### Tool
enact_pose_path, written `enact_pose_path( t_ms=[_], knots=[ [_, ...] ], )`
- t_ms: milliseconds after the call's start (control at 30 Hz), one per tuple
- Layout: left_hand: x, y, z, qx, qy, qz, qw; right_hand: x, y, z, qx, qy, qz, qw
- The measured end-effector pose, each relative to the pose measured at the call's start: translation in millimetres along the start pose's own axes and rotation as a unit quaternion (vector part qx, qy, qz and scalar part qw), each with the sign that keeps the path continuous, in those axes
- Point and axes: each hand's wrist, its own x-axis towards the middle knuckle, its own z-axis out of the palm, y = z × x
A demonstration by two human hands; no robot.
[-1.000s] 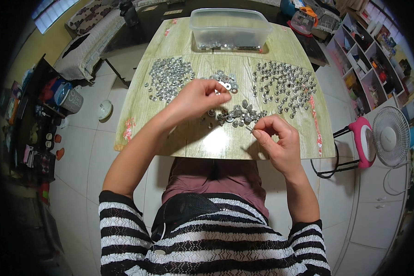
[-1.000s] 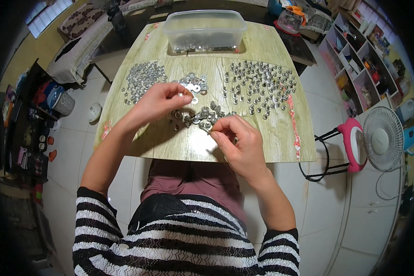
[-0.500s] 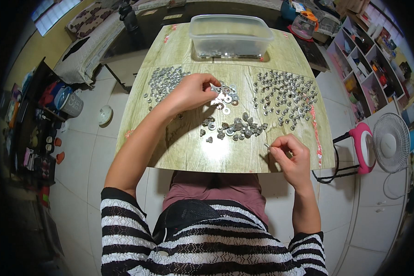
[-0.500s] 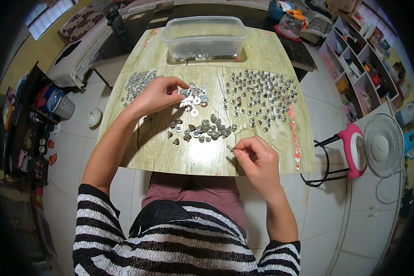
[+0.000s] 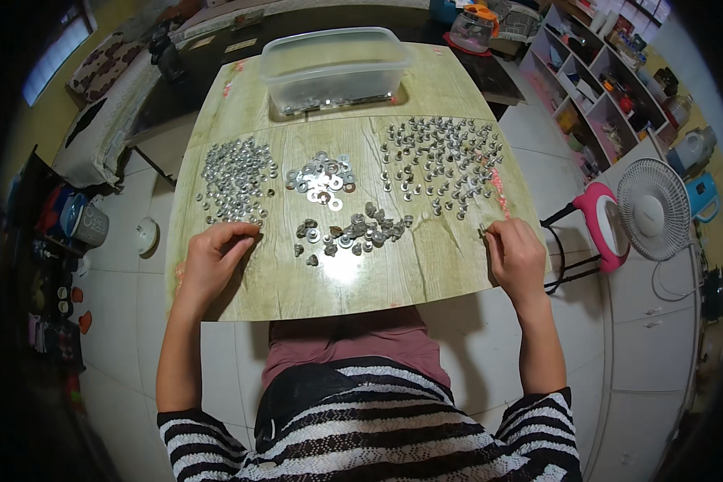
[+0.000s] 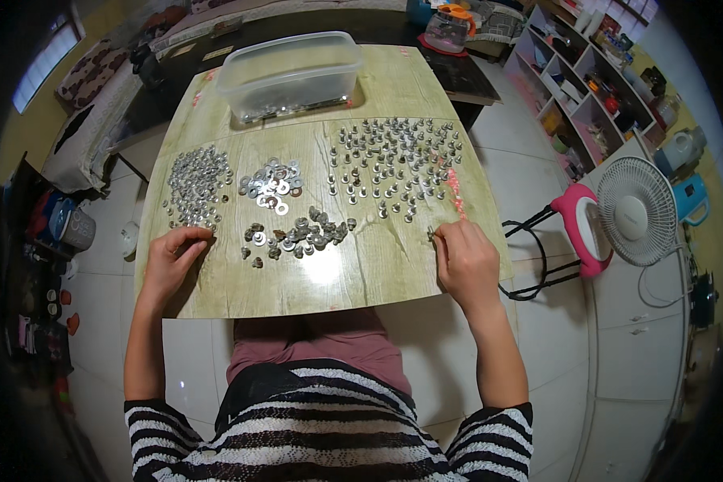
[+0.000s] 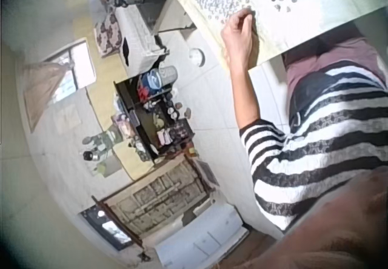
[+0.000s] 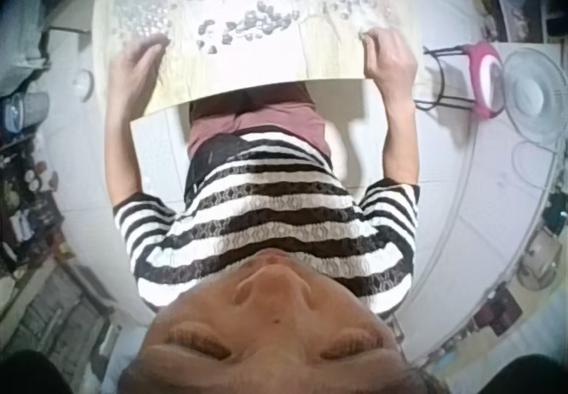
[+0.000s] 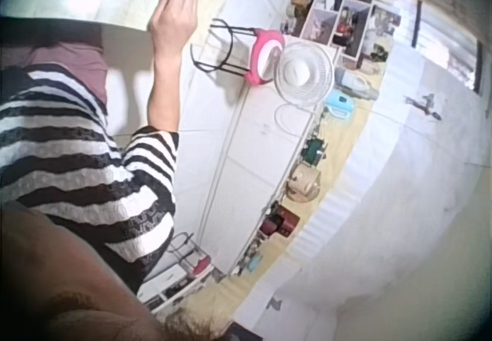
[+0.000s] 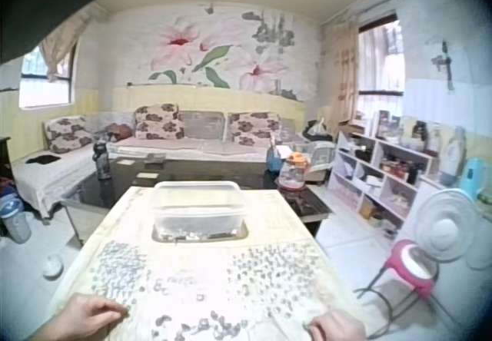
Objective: The person assembles hardware by picking up screws and washers from the table and sliding the washers onto the screws by hand.
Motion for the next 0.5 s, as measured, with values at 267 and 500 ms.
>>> enact_pose_path(
  t_ms=[267,500],
  knots=[
    [7.3,0.2,5.0,0.108,0.046,0.098,0.988,15.5,18.1,15.4,-0.074,-0.014,-0.101,0.992],
    [7.1,0.3,6.2,0.134,0.049,0.136,0.98,21.1,23.4,13.7,-0.103,-0.039,-0.15,0.982]
  ],
)
